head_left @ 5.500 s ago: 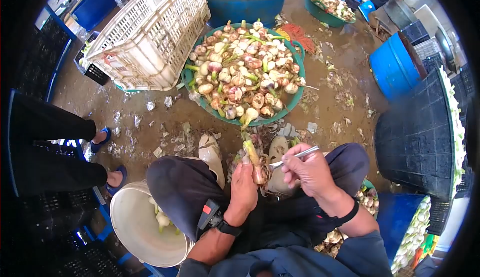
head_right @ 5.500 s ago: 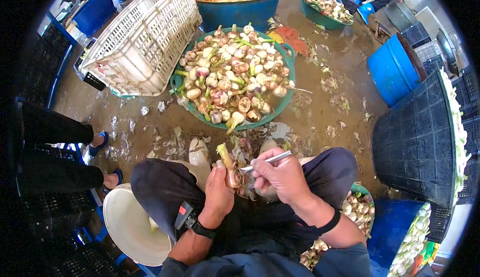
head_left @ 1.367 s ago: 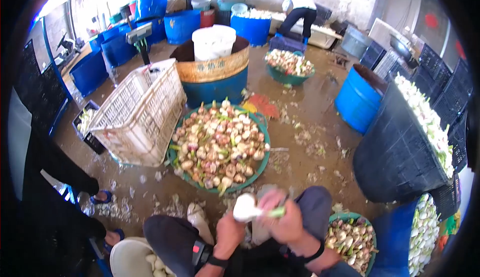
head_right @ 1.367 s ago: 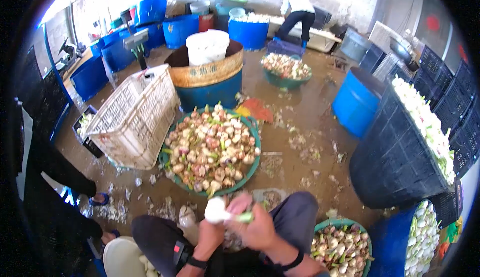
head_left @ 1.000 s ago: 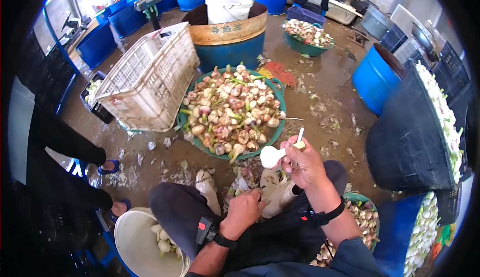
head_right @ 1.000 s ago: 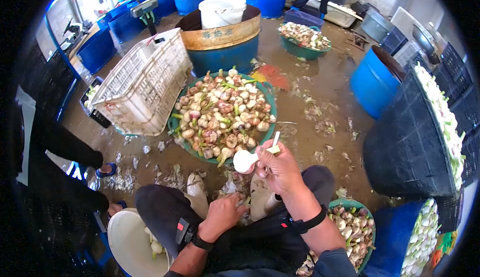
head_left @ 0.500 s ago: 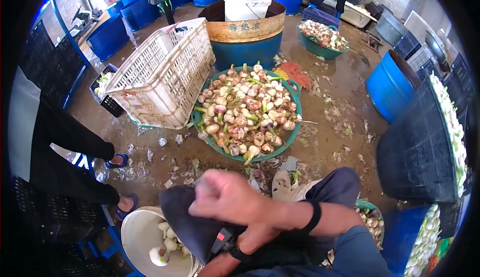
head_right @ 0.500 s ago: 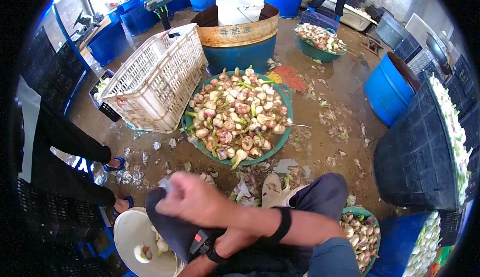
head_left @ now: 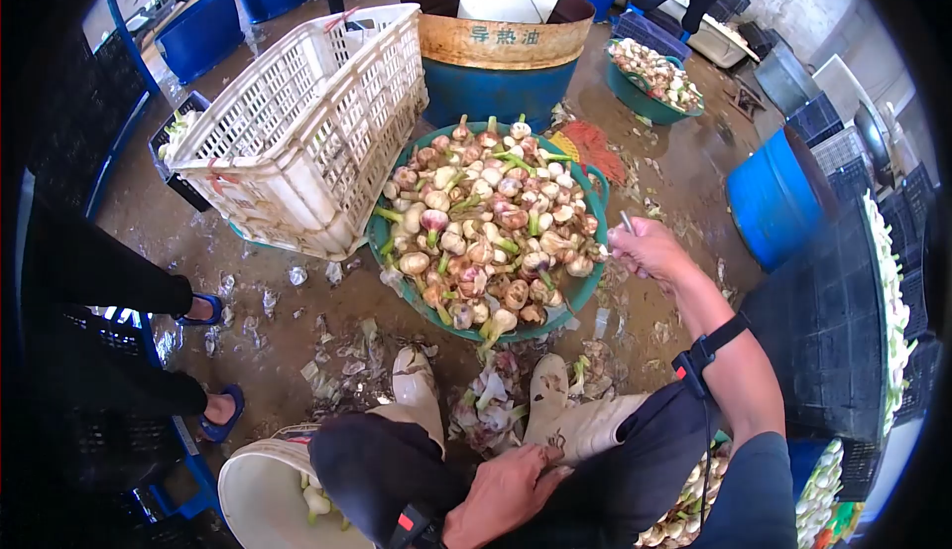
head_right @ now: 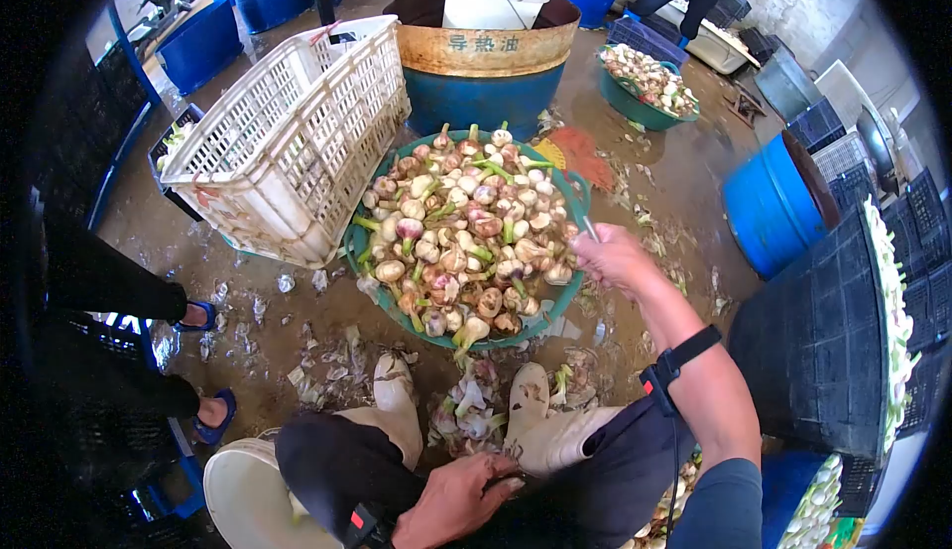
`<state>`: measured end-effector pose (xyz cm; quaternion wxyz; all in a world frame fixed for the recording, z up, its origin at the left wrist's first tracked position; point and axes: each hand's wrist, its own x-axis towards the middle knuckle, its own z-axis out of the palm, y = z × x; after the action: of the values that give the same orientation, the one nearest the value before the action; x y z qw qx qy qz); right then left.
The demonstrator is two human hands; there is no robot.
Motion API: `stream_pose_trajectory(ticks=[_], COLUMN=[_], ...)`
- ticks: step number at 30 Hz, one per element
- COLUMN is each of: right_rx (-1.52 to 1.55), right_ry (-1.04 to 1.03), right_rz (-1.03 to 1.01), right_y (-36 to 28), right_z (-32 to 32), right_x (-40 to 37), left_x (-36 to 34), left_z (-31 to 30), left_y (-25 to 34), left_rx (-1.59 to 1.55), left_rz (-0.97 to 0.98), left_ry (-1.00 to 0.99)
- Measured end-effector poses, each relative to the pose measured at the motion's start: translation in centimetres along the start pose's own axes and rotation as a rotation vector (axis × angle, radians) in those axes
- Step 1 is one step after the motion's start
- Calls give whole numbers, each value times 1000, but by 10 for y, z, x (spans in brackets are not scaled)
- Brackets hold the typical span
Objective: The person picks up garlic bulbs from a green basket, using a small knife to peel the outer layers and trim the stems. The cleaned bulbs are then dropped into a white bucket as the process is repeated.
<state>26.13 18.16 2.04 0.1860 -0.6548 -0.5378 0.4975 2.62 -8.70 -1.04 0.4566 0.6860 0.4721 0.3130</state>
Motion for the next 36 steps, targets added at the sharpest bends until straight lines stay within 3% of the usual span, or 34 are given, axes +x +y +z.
stream_pose_trajectory(ticks=[3, 7, 11, 19, 24, 32, 36], right_rx=[-132, -200, -277, -724, -768, -688, -649], right_ry=[-26, -134, -137, 214, 126, 182, 211], right_rz=[1, -10, 2, -410, -224, -525, -316], right_y=[-3, 8, 27, 39, 16, 43, 34], right_z=[23, 61, 88, 110, 139, 147, 119], right_x=[38, 85, 118, 138, 141, 156, 135], left_x=[5, 10, 5, 19, 20, 20, 25], left_z=[-10, -22, -11, -23, -20, -16, -24], left_y=[11, 9, -7, -3, -9, -17, -5], left_rx=[5, -62, -96, -207, -194, -162, -172], left_rz=[-59, -275, -355, -336, -328, -368, -379], left_ry=[87, -10, -24, 6, 52, 47, 91])
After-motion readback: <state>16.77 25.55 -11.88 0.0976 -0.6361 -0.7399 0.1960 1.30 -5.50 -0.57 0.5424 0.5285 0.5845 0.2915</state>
